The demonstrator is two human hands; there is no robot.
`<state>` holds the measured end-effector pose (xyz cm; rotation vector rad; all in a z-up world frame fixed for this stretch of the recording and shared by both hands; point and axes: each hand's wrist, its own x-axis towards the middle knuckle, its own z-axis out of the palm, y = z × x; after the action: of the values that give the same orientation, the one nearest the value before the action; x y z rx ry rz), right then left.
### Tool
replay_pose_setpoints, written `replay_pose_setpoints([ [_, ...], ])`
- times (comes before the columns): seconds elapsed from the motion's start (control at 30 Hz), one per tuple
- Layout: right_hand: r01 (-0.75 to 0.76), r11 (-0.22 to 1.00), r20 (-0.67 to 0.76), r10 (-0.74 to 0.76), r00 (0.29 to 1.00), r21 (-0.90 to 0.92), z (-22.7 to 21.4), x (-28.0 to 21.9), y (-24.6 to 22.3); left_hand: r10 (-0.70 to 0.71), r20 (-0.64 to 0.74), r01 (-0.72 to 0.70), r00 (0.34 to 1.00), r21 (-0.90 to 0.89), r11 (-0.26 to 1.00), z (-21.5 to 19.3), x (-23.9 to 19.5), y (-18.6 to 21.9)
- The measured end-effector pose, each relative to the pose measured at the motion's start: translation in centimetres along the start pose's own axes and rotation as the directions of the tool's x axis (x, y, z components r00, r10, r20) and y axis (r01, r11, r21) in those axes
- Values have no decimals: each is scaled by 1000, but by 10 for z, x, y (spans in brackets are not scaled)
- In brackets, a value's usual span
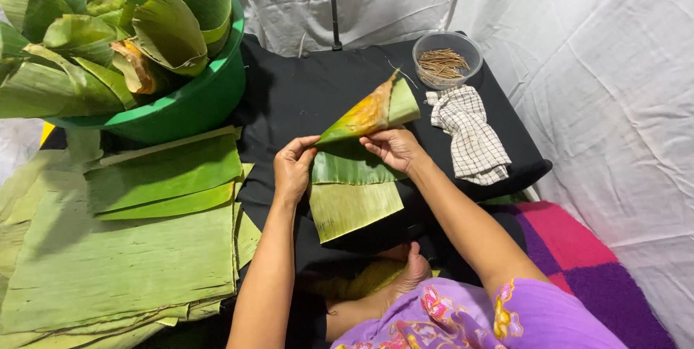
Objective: Cleaning banana leaves with a cloth and folding them into cones, which are then secured with small wooden sticks.
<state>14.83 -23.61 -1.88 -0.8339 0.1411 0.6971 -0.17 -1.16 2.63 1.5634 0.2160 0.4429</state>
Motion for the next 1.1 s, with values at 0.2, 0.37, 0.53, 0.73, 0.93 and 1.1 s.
replay_pose_setpoints([
  [0.2, 232, 962, 172, -206, 963, -146, -50, 38, 11, -75, 74, 82, 994, -100, 992, 1, -2, 14],
  [0.37, 361, 905, 226, -312, 923, -226, -46, 14, 1, -267, 106, 284, 958, -212, 935, -10, 12, -14],
  [0.53, 516, 797, 301, -432, 850, -315, -47, -2, -3, -409, 114, 425, 905, -220, 878, -10, 20, -33],
  [0.73, 676, 619, 401, -544, 737, -401, -56, -17, -7, -405, 86, 412, 910, -96, 906, -7, 14, -26],
  [0.93, 804, 387, 532, -606, 591, -451, -65, -21, -15, -333, 61, 339, 941, -157, 928, -7, 10, -15],
  [1.1, 344, 870, -82, -395, 915, -353, -53, -47, -9, -220, -24, 213, 975, -170, 962, -7, 11, -22],
])
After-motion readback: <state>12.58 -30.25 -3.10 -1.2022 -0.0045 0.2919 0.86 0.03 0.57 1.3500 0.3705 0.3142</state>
